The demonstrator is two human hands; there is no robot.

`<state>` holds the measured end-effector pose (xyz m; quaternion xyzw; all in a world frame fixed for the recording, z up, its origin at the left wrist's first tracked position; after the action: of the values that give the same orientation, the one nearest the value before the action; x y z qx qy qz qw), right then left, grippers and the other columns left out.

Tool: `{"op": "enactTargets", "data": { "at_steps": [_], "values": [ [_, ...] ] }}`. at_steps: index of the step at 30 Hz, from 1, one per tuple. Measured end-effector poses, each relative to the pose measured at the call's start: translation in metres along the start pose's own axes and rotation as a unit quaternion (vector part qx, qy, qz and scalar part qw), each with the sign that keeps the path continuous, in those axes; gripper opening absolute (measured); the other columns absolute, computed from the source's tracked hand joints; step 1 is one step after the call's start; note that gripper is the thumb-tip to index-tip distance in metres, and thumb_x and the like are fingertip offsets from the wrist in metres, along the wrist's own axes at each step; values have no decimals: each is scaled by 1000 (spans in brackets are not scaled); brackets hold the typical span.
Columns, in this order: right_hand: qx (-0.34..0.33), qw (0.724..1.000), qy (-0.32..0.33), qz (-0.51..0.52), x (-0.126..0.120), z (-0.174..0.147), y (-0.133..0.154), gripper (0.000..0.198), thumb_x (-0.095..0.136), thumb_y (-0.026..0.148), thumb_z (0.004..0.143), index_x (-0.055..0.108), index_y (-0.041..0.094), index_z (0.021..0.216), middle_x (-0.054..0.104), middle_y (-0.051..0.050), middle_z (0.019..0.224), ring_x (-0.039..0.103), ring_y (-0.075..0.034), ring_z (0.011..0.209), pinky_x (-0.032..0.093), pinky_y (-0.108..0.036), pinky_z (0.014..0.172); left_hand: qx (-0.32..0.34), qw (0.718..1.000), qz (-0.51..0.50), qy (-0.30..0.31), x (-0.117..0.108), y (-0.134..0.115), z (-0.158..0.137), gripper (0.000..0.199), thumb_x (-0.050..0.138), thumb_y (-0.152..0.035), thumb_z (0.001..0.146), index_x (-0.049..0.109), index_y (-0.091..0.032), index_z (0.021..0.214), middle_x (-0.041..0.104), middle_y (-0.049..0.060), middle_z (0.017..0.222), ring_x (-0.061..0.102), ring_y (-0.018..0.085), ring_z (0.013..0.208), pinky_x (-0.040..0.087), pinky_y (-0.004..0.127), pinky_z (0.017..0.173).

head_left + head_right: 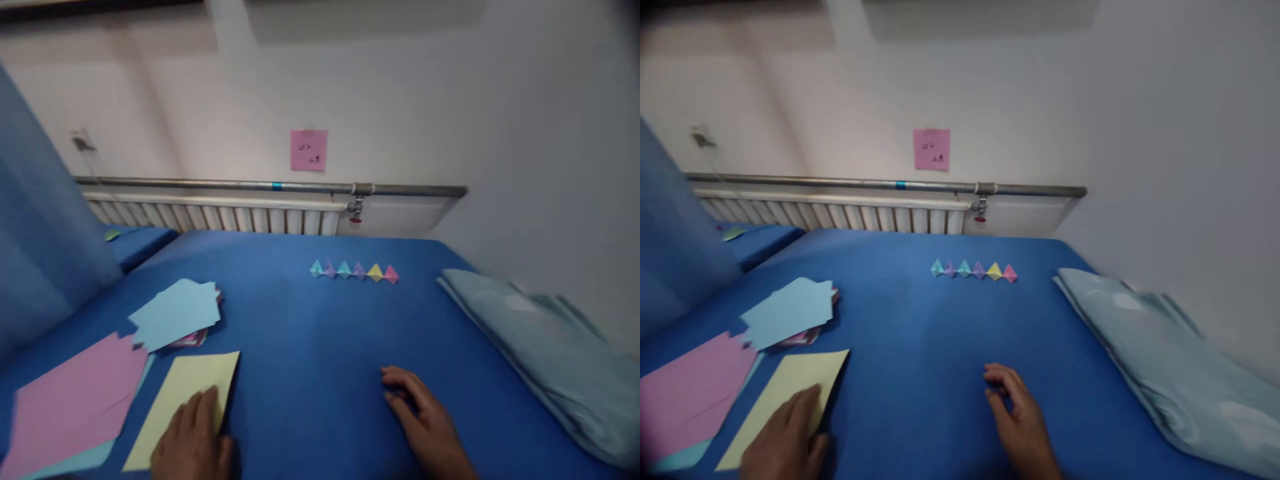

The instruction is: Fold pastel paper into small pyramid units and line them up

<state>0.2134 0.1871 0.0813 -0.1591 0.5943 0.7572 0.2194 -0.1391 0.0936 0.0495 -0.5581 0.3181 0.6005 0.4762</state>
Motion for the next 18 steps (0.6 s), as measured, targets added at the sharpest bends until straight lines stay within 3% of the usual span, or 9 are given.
{"op": "enactTargets", "data": {
  "at_steps": [4, 8, 13, 18],
  "values": [
    [-5, 1000, 8, -18, 1, 3, -5, 19, 55, 38, 73, 65, 24, 79, 70, -8, 96, 65, -25, 93, 53, -34, 80, 6, 998, 26, -48, -12, -5, -10, 50, 42, -5, 72, 48, -13, 122, 56, 16, 126, 52, 31, 117, 45, 47, 94],
    [-19, 999, 8, -29, 1, 3, -3, 23, 54, 43, 75, 65, 23, 78, 70, -8, 95, 65, -24, 92, 54, -34, 80, 31, 993, -4, -114, -16, 13, -17, 58, 37, 2, 68, 44, -15, 124, 55, 16, 127, 56, 26, 114, 48, 41, 92],
    [-20, 999, 11, -42, 1, 2, -1, 25, 53, 46, 76, 65, 23, 78, 69, -7, 95, 65, -24, 92, 54, -35, 79, 69, 984, -43, -159, -28, 31, -21, 27, 41, -20, 83, 57, -21, 106, 68, 7, 104, 66, 21, 92, 54, 31, 78],
    [-18, 999, 12, -44, 1, 1, 1, 27, 52, 47, 76, 65, 23, 78, 69, -7, 97, 64, -24, 93, 53, -35, 80, 33, 978, -47, -201, -47, 30, -19, 26, 40, -32, 90, 61, -23, 101, 69, 4, 100, 65, 19, 90, 50, 29, 75]
  ]
}}
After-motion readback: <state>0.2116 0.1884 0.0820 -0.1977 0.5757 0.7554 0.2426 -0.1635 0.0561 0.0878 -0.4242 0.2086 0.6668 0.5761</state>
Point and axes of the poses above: each hand's wrist, its own z-axis towards the middle knuckle, its own x-axis out of the palm, y = z × x, the point moved 5 cm from there along z, towards the middle knuckle
